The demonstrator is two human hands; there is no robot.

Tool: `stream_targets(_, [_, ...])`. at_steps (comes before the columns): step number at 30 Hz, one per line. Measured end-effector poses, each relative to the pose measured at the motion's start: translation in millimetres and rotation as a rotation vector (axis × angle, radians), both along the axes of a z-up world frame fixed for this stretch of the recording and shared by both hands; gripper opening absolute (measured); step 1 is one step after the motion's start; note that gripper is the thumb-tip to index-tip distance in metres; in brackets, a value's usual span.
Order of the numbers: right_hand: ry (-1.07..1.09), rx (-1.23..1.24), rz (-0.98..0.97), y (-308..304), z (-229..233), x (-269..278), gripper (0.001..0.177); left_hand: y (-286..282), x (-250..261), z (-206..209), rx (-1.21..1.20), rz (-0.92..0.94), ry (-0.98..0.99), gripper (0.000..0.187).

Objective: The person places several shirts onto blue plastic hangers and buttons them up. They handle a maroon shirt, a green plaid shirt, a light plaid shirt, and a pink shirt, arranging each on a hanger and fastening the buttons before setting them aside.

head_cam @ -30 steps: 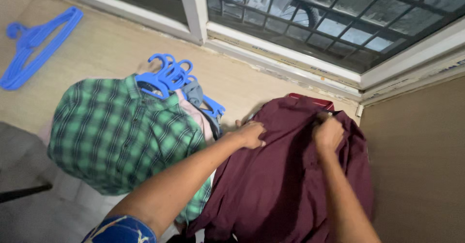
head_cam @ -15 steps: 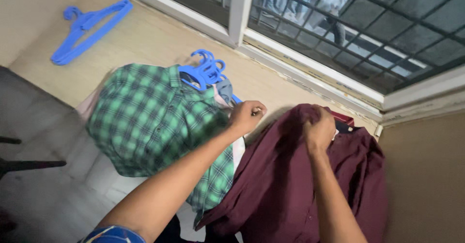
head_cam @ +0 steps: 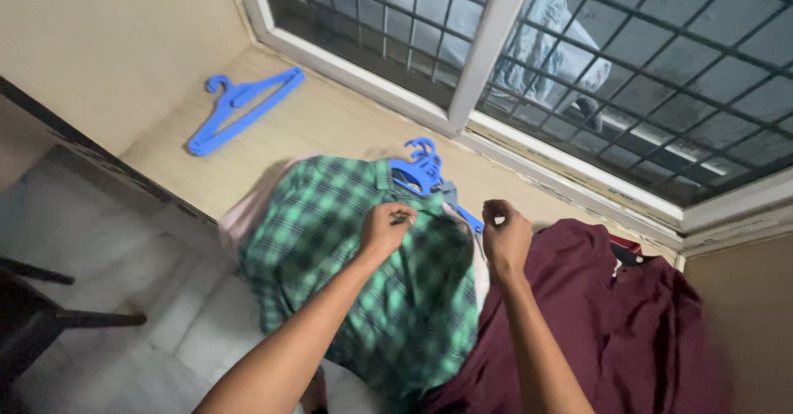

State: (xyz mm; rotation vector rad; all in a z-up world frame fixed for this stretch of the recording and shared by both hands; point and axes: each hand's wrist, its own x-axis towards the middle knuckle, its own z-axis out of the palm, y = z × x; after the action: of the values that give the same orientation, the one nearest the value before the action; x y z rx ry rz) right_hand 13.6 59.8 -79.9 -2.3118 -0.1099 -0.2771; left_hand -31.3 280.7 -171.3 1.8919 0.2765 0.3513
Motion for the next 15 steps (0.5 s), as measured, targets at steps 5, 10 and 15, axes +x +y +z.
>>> stream_targets(5, [0.02, 0.034, 0.075, 62.0, -15.4, -23.6, 0.015, 66.1, -31.1, 2.8, -0.028, 0.018, 0.082, 0.015])
stream_targets(10, [0.147, 0.217, 0.126, 106.8, -45.3, -38.6, 0.019, 115.3, -59.7, -1.3, 0.015, 0.008, 0.051, 0.013])
stream_targets(15, [0.253, 0.227, 0.104, 133.3, -68.5, -41.6, 0.023, 140.8, -69.0, 2.2, -0.003, -0.027, 0.051, 0.012])
